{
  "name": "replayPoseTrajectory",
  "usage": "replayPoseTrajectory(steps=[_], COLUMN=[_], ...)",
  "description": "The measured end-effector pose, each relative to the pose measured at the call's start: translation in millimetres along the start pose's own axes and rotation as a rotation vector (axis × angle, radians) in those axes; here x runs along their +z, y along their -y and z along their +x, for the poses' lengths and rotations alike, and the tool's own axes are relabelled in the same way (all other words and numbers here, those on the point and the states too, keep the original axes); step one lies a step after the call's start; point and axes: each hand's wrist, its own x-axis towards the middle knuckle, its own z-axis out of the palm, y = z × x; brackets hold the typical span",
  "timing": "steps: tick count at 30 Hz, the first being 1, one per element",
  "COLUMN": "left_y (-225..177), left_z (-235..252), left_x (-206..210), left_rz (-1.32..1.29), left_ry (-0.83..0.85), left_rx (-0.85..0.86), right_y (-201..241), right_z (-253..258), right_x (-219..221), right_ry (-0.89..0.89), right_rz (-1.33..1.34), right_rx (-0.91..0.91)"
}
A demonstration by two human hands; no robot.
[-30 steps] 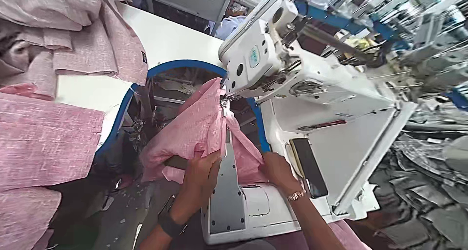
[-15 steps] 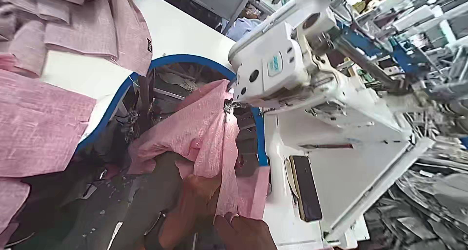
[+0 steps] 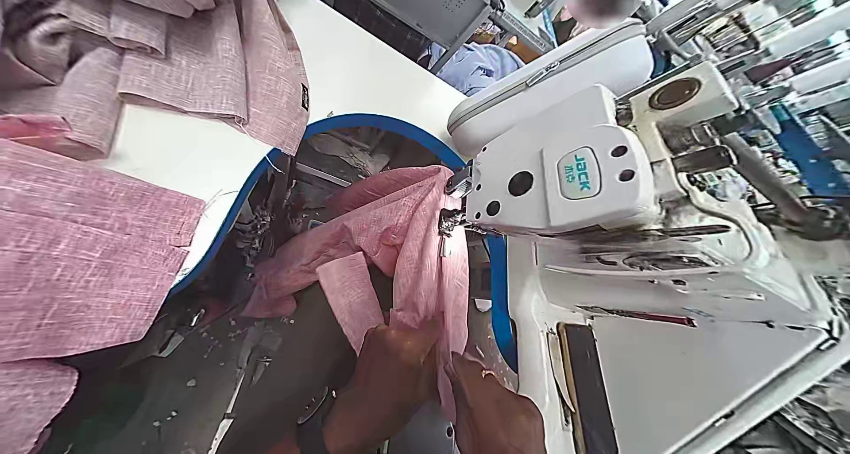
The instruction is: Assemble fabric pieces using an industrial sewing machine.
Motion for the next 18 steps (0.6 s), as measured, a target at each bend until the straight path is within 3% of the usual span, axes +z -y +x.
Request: replayPoseTrajectory(steps=[4,6,9,14,16,18], left_y=[4,3,5,7,8,8], left_z=[9,14,17,16,15,12], left_x=[-6,-13,-16,-10,-11,-10], left_rz=[-0.038,-0.059,-0.08,-0.028,-0.035,-0.053], left_ry=[0.125,0.216,0.258,0.194,0.171,0.167], left_rx=[-0.041,-0.081,-0.1,-0.083,-0.1,-0.099], right_y=[-7,-6,-1,2,-2,-7], right_z=[-1,-11,-18,-2,-1,-4], right_x=[32,36,11,-37,-35,-27], right_ry=[-0.191,-0.19,0.035,0.603,0.628,0.472], right_rz=[-0.055,-0.039,0.031,0.143,0.2,0.24], right_rx=[-0.019,0.034,0.11,0.026,-0.029,-0.082])
